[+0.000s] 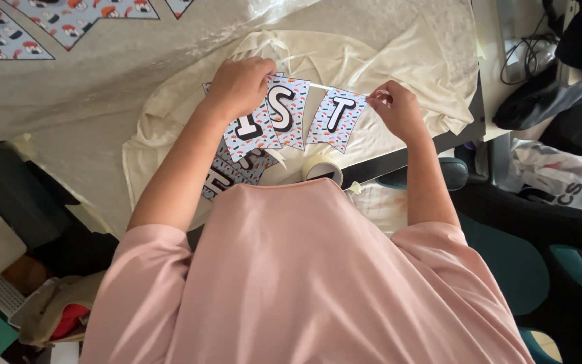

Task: Assembling a paper birthday banner by folding and taping individual flag pieces together.

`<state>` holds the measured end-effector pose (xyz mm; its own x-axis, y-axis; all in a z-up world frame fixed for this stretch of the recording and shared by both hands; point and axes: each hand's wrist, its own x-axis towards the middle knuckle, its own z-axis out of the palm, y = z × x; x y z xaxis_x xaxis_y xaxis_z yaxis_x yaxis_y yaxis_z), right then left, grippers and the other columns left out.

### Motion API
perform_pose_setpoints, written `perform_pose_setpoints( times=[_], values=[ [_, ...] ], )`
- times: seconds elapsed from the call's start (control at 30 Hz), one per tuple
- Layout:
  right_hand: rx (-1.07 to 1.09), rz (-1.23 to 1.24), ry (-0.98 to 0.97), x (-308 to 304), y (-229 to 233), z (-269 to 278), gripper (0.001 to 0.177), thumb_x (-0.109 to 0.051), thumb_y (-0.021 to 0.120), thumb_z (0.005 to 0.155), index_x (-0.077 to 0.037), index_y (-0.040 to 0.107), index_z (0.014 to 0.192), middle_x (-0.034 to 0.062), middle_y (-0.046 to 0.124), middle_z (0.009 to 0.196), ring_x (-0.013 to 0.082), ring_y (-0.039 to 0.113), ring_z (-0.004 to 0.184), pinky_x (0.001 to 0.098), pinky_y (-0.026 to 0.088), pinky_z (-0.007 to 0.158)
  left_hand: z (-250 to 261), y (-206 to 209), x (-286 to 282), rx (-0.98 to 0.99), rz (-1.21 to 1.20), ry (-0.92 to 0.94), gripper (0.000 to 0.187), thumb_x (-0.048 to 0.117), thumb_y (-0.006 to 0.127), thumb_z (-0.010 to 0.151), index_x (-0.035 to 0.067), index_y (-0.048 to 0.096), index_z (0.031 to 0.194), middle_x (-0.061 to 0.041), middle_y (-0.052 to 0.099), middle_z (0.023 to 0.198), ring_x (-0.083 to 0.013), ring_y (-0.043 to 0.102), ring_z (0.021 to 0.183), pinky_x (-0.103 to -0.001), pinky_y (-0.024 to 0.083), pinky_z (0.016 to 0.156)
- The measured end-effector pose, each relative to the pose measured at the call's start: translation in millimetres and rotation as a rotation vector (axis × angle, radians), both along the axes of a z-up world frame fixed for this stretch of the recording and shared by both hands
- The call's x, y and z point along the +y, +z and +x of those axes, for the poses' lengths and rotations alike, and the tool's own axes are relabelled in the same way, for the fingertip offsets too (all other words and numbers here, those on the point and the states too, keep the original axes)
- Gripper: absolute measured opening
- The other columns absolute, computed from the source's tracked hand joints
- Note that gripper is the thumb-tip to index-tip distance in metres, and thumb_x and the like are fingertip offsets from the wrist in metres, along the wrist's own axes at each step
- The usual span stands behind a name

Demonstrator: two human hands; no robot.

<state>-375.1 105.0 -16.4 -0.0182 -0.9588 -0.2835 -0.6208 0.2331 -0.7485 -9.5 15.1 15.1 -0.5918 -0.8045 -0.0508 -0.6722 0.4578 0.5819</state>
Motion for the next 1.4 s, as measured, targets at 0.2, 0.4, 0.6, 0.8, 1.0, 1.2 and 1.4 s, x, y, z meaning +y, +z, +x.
perform_pose_setpoints(
  times=[0.2,0.4,0.6,0.8,1.0,1.2,1.4],
  values=[
    [-0.073,-0.014,-0.078,-3.4,12.7,9.9,0.017,-0.015,0.082,0.091,-0.002,0.073,0.098,-0.0036,0.059,0.074,0.0042,0.043,0.064,0.0237,0.036,0.058,-5.7,16.6,10.3,0.069,0.028,0.039,0.014,0.011,0.06,0.092,0.007,0.068,0.104,-0.013,0.072,0.103,-0.0387,0.067,0.09,-0.05,0.052,0.078],
    [-0.018,-0.024,-0.194,-2.8,30.7,19.9,0.014,-0.015,0.087,0.089,-0.005,0.079,0.096,-0.0027,0.042,0.068,0.0042,0.032,0.06,0.0249,0.024,0.052,-18.5,36.3,16.8,0.13,-0.014,0.086,0.021,0.008,0.059,0.092,0.004,0.063,0.112,-0.013,0.071,0.101,-0.0383,0.068,0.09,-0.051,0.05,0.072],
    [-0.297,-0.083,-0.303,14.5,83.9,53.2,0.007,-0.007,0.079,0.088,-0.006,0.074,0.093,-0.0049,0.07,0.087,-0.0008,0.045,0.063,0.0195,0.035,0.057,-30.9,62.2,27.9,0.126,-0.072,0.119,0.015,0.0,0.055,0.093,0.01,0.067,0.093,-0.01,0.066,0.1,-0.0326,0.069,0.09,-0.046,0.053,0.074],
    [-0.358,-0.325,-0.301,30.1,103.2,136.0,0.007,-0.004,0.08,0.094,-0.006,0.073,0.096,-0.0011,0.076,0.111,0.0005,0.053,0.076,0.0187,0.039,0.065,-48.2,81.9,41.8,0.444,0.075,0.18,0.012,0.01,0.058,0.101,0.009,0.069,0.097,-0.008,0.066,0.104,-0.0296,0.069,0.088,-0.041,0.053,0.075],
    [-0.431,-0.297,-0.205,27.6,140.6,164.0,0.011,-0.005,0.075,0.093,-0.005,0.076,0.104,0.0006,0.069,0.121,0.0003,0.057,0.071,0.0188,0.05,0.052,-39.5,83.4,46.3,0.578,0.009,0.21,0.013,0.019,0.073,0.095,0.007,0.067,0.095,-0.008,0.064,0.096,-0.0292,0.066,0.088,-0.038,0.052,0.076],
    [-0.373,-0.285,-0.167,44.8,132.4,152.6,0.018,-0.003,0.074,0.096,-0.006,0.064,0.111,-0.0011,0.065,0.105,0.0028,0.044,0.066,0.0206,0.037,0.056,-33.9,89.5,55.6,0.494,0.002,0.285,0.011,0.017,0.072,0.095,0.008,0.067,0.093,-0.008,0.064,0.095,-0.0284,0.067,0.081,-0.039,0.052,0.069],
    [0.012,-0.59,-0.096,22.2,153.2,128.4,0.022,0.004,0.069,0.102,-0.007,0.071,0.12,0.0056,0.058,0.118,0.0131,0.051,0.073,0.0261,0.042,0.06,-28.3,102.8,66.0,0.435,-0.071,0.189,0.011,0.018,0.072,0.095,0.009,0.067,0.097,-0.005,0.065,0.099,-0.0292,0.068,0.085,-0.04,0.053,0.071]
  ],
)
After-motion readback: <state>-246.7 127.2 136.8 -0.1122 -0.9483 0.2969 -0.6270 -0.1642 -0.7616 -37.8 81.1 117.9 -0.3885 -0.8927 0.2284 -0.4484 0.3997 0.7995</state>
